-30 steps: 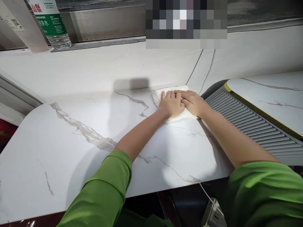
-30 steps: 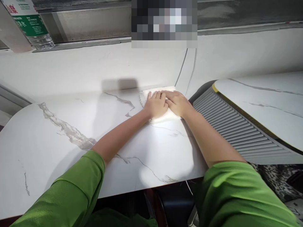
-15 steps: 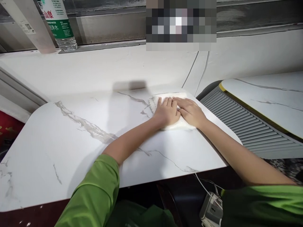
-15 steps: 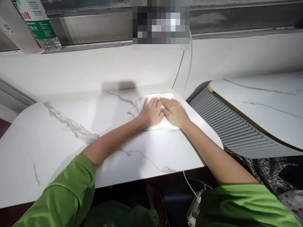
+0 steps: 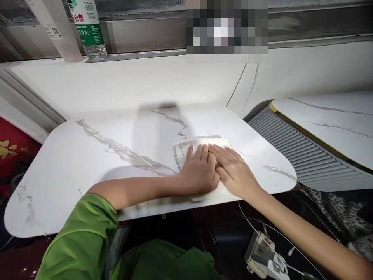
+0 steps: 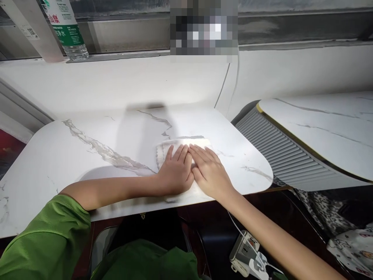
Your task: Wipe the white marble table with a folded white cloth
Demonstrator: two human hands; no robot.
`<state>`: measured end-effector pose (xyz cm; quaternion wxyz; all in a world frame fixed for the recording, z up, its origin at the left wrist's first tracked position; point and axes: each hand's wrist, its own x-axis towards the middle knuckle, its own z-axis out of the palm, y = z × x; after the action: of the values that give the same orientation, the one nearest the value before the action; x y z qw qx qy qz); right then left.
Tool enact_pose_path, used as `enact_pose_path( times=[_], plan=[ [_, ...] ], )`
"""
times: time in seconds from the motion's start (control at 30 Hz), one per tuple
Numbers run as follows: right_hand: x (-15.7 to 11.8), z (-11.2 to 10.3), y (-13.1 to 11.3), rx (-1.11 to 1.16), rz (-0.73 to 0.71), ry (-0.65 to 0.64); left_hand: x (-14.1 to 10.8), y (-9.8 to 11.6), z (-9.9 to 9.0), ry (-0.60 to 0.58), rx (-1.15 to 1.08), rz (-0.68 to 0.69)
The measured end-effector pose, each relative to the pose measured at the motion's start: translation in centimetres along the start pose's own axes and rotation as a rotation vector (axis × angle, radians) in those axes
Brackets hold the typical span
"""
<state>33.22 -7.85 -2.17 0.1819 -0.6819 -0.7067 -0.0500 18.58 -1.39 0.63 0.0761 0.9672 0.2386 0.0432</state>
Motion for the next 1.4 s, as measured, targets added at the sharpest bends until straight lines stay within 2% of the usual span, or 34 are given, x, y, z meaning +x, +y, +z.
enact_pose_path(
  times=[0.13, 0.23, 0.43, 0.53, 0.63, 0.77, 0.9, 1.07, 1.23, 1.33, 1.4],
  plan=[
    [4.2, 1.4, 0.8, 0.033, 0.023, 0.011, 2.7, -2.7, -0.4, -0.048, -0.075, -0.143],
    [8.8, 2.7, 1.4, 0.034, 0.04, 0.03, 5.4, -6.1, -0.6, -0.007, -0.092, -0.215],
    [17.7, 5.0, 1.9, 0.009, 0.049, -0.011, 10.1, -13.1, -1.5, 0.037, -0.068, -0.266],
    [20.0, 6.0, 2.6, 0.029, 0.056, 0.021, 11.6, -14.8, -1.7, 0.057, -0.063, -0.282],
    [20.6, 6.8, 3.2, 0.059, 0.062, 0.076, 12.1, -15.4, -1.6, 0.048, -0.062, -0.285],
    [19.6, 6.8, 2.9, 0.041, 0.027, 0.098, 11.3, -14.8, -1.4, 0.03, -0.049, -0.278],
    [16.9, 6.2, 1.2, -0.022, 0.03, 0.073, 8.6, -13.1, -1.6, 0.016, -0.022, -0.252],
    [10.6, 4.7, -2.5, -0.056, 0.052, 0.06, 3.0, -9.8, -1.6, -0.005, -0.01, -0.156],
    [3.7, 3.0, -6.8, -0.104, -0.023, 0.043, -3.9, -5.7, -1.3, 0.003, 0.016, -0.131],
    [1.3, 2.2, -8.5, -0.101, -0.092, 0.039, -6.9, -4.0, -1.3, 0.002, 0.03, -0.138],
    [0.7, 1.9, -9.2, -0.09, -0.121, 0.031, -7.8, -3.5, -1.3, -0.007, 0.036, -0.138]
  ],
)
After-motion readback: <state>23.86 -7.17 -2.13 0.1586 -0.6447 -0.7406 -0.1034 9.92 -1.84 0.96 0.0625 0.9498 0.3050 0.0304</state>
